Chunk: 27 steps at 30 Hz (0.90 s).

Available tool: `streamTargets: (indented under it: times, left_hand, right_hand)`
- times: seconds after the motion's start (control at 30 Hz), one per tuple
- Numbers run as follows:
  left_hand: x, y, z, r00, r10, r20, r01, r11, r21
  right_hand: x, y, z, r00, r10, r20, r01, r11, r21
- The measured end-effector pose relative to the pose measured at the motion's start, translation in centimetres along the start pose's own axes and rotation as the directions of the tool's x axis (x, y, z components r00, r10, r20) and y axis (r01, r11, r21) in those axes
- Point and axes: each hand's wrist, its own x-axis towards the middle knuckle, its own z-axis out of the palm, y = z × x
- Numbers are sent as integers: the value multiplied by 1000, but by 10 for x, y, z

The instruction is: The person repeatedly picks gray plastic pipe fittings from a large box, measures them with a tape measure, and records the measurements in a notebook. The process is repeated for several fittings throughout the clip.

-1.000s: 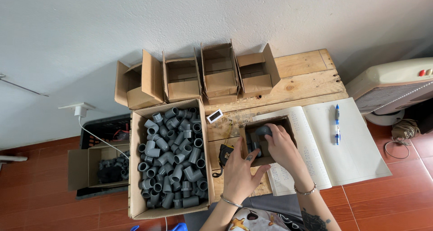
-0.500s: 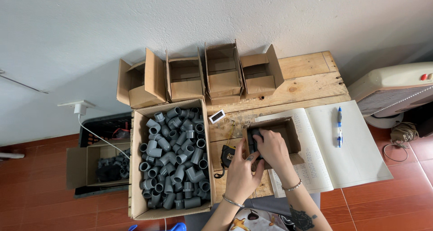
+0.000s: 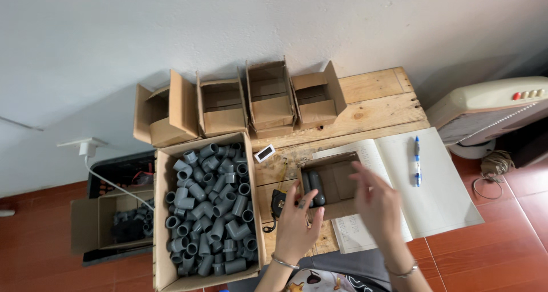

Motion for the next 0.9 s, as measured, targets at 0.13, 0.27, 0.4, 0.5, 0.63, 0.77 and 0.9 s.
streamTargets:
  times: [0.13, 0.27, 0.4, 0.5, 0.63, 0.77, 0.9]
  left_hand:
    - [1, -2, -4, 999, 16, -35, -19, 997, -68]
    - [1, -2, -6, 998, 7, -67, -15, 993, -118]
    - [2, -4, -2, 995, 35, -88, -45, 992, -114]
    - [1, -3, 0, 994, 35, -107, -47, 993, -112]
    - [1, -3, 0, 994, 26, -107, -37, 994, -101]
    - [0, -1, 0, 994, 6, -105, -19, 993, -118]
    - [1, -1, 1, 993, 34, -112, -43, 996, -79]
  right_hand:
    - [26, 91, -26, 969, 30, -247, -82, 976, -201]
    - [58, 184, -26, 948, 198, -248, -273, 909, -315]
    - [75, 213, -30, 946, 322, -41, -305, 840, -449]
    - [80, 237, -30, 994, 111, -9, -102, 868, -486]
    - [85, 243, -32, 980, 66, -187, -19, 969, 247]
    - [92, 257, -31, 931, 328, -159, 81, 239, 968]
    - [93, 256, -22, 935, 276, -222, 122, 336, 934]
